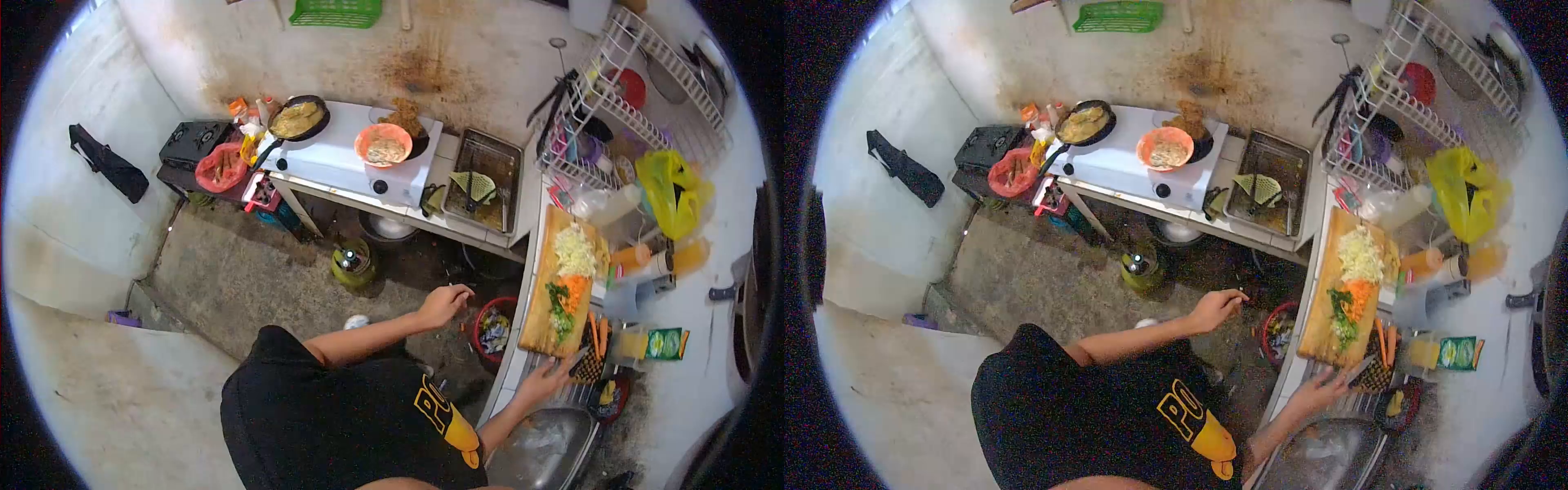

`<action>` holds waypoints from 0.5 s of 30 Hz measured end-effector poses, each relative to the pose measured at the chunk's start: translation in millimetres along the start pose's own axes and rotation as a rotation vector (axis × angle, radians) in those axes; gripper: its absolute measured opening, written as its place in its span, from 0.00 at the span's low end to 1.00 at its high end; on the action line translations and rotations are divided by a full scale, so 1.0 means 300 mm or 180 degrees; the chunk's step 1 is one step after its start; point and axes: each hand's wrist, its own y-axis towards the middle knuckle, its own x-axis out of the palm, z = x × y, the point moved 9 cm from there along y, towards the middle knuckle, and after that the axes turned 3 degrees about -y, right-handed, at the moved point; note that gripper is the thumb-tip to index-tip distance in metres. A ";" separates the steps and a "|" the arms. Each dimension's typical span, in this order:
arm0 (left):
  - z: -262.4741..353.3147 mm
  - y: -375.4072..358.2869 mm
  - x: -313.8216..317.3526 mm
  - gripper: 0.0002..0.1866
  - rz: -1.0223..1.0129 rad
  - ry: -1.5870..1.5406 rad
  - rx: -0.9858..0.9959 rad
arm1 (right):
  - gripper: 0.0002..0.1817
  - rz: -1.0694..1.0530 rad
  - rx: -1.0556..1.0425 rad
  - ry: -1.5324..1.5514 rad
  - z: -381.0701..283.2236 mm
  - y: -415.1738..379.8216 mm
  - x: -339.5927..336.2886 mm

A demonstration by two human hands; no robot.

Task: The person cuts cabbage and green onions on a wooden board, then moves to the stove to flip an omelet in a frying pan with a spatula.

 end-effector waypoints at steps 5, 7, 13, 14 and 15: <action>0.259 -0.080 -0.174 0.26 0.0109 0.0812 0.1530 | 0.34 -0.2519 0.1501 0.2961 -0.241 -0.323 0.606; 0.346 -0.167 -0.216 0.27 -0.0264 0.0786 0.2348 | 0.32 -0.3148 0.1395 0.3773 -0.534 -0.476 0.733; 0.084 -0.058 -0.697 0.30 0.0172 0.1752 0.1532 | 0.40 -0.4342 0.1473 0.4433 -1.084 -0.748 0.801; -0.009 -0.053 -0.774 0.31 0.0305 0.1607 0.1433 | 0.42 -0.4499 0.1228 0.3935 -1.126 -0.764 0.799; -0.164 -0.022 -0.846 0.28 0.0407 0.1442 0.0959 | 0.44 -0.4605 0.1011 0.3450 -1.155 -0.772 0.799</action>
